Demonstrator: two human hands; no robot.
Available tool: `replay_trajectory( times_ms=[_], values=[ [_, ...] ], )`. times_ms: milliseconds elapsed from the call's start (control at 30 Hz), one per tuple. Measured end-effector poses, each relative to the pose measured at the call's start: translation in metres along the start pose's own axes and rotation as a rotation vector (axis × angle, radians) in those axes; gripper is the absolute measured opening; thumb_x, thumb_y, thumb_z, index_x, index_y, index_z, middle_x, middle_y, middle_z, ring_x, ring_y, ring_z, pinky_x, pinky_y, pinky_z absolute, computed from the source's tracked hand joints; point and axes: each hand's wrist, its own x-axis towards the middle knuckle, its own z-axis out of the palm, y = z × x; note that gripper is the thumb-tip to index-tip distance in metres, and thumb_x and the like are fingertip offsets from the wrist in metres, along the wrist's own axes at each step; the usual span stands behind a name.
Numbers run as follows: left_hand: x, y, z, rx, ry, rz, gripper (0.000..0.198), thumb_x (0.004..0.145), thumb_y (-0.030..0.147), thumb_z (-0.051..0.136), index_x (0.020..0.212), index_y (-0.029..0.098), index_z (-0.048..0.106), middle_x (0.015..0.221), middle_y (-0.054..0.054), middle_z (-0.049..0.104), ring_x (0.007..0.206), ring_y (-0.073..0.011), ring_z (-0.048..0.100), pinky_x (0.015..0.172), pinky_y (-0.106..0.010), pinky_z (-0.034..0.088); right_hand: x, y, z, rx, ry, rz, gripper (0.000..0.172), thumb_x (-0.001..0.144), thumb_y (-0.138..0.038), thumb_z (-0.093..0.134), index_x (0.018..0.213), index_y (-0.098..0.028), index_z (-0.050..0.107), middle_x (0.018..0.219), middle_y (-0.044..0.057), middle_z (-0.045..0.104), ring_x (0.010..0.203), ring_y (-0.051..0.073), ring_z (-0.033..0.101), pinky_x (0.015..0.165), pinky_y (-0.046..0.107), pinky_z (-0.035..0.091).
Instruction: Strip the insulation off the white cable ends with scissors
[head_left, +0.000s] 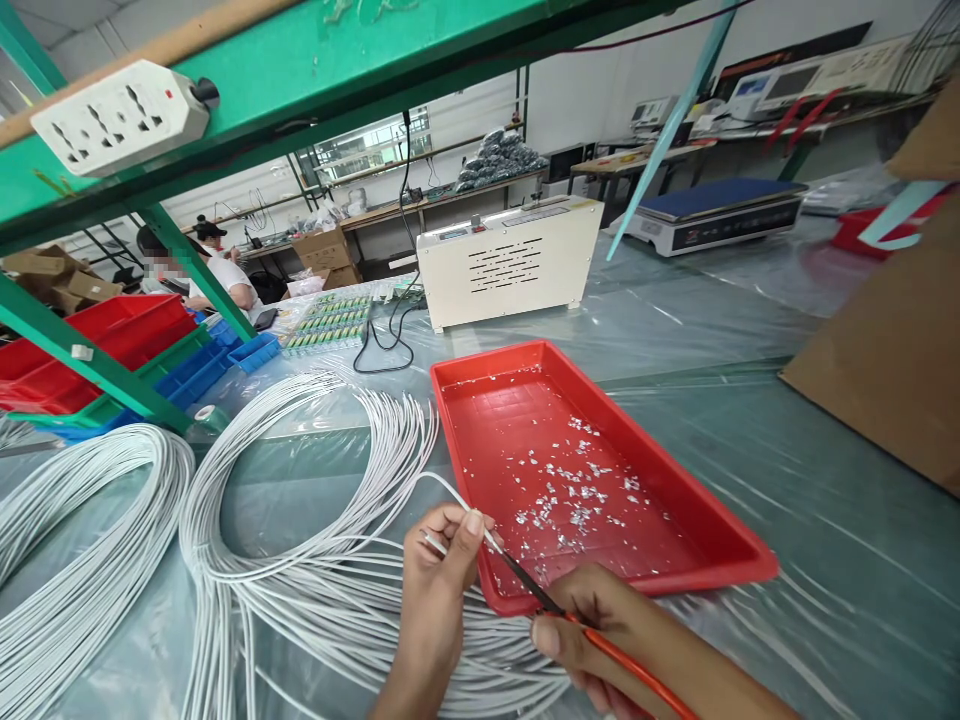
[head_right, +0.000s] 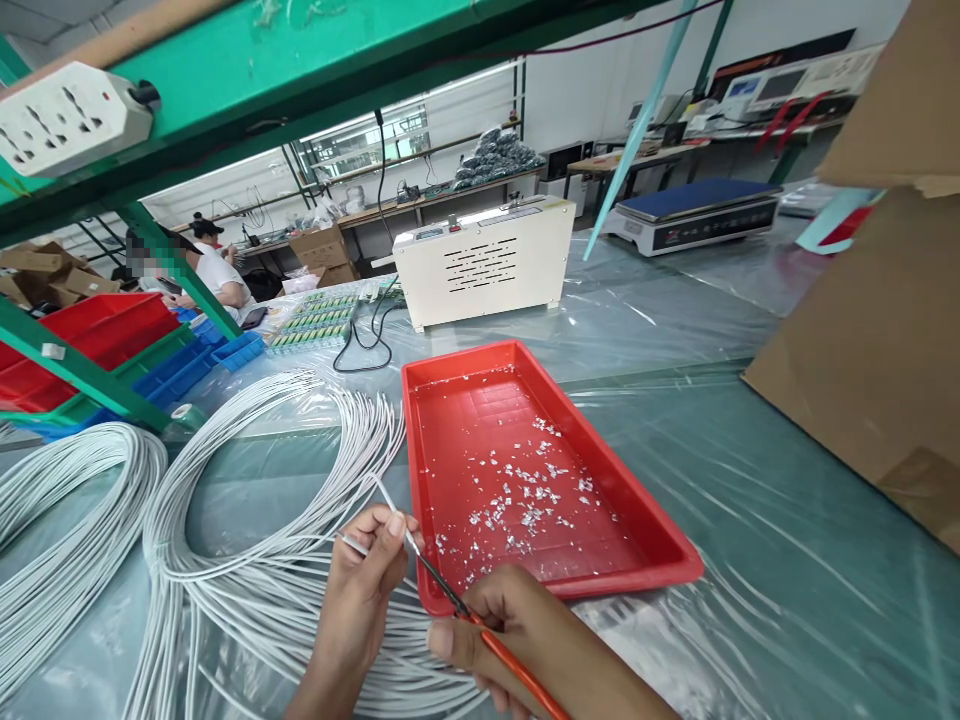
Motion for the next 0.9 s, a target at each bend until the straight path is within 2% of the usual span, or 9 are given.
replay_trajectory(
  times_ms=[233,433,600,767,900],
  values=[
    [-0.001,0.001,-0.001,0.038,-0.038,-0.003,0.023,0.074,0.034,0.064,0.070,0.012,0.065,0.054,0.002,0.055,0.040,-0.0020,0.023,0.042,-0.016,0.021,-0.005,0.007,0.003,0.088,0.109,0.059,0.047,0.068,-0.059,0.055,0.050,-0.017,0.043,0.040,-0.006,0.041,0.033,0.004,0.034,0.034,0.015,0.023],
    [-0.002,0.006,-0.003,0.110,-0.121,0.027,0.022,0.078,0.032,0.059,0.074,0.013,0.068,0.056,0.002,0.055,0.040,-0.0027,0.017,0.042,-0.017,0.021,-0.005,0.013,-0.003,0.097,0.001,0.066,0.047,0.073,-0.057,0.051,0.052,-0.016,0.044,0.041,-0.005,0.044,0.032,0.004,0.036,0.032,0.014,0.024],
    [-0.002,0.006,-0.005,0.194,-0.145,0.063,0.021,0.080,0.032,0.056,0.078,0.015,0.069,0.049,0.005,0.046,0.040,-0.0040,0.013,0.042,-0.018,0.020,-0.007,0.003,-0.006,0.047,-0.028,0.097,0.057,0.069,-0.069,0.045,0.048,-0.016,0.044,0.040,-0.005,0.041,0.032,0.003,0.035,0.032,0.014,0.025],
    [-0.003,0.006,-0.006,0.240,-0.141,0.091,0.021,0.080,0.033,0.056,0.079,0.016,0.068,0.062,0.001,0.058,0.040,-0.0041,0.017,0.042,-0.019,0.021,-0.003,0.008,-0.003,0.104,-0.003,0.057,0.054,0.070,-0.066,0.048,0.049,-0.016,0.043,0.038,-0.005,0.041,0.029,0.003,0.034,0.031,0.014,0.025],
    [-0.005,0.006,-0.004,0.268,-0.119,0.107,0.021,0.080,0.032,0.056,0.079,0.014,0.067,0.066,-0.001,0.061,0.041,-0.0045,0.020,0.043,-0.019,0.022,0.000,0.012,-0.002,0.140,0.024,0.056,0.053,0.069,-0.065,0.049,0.050,-0.016,0.043,0.037,-0.006,0.042,0.028,0.003,0.033,0.029,0.013,0.024]
  ],
)
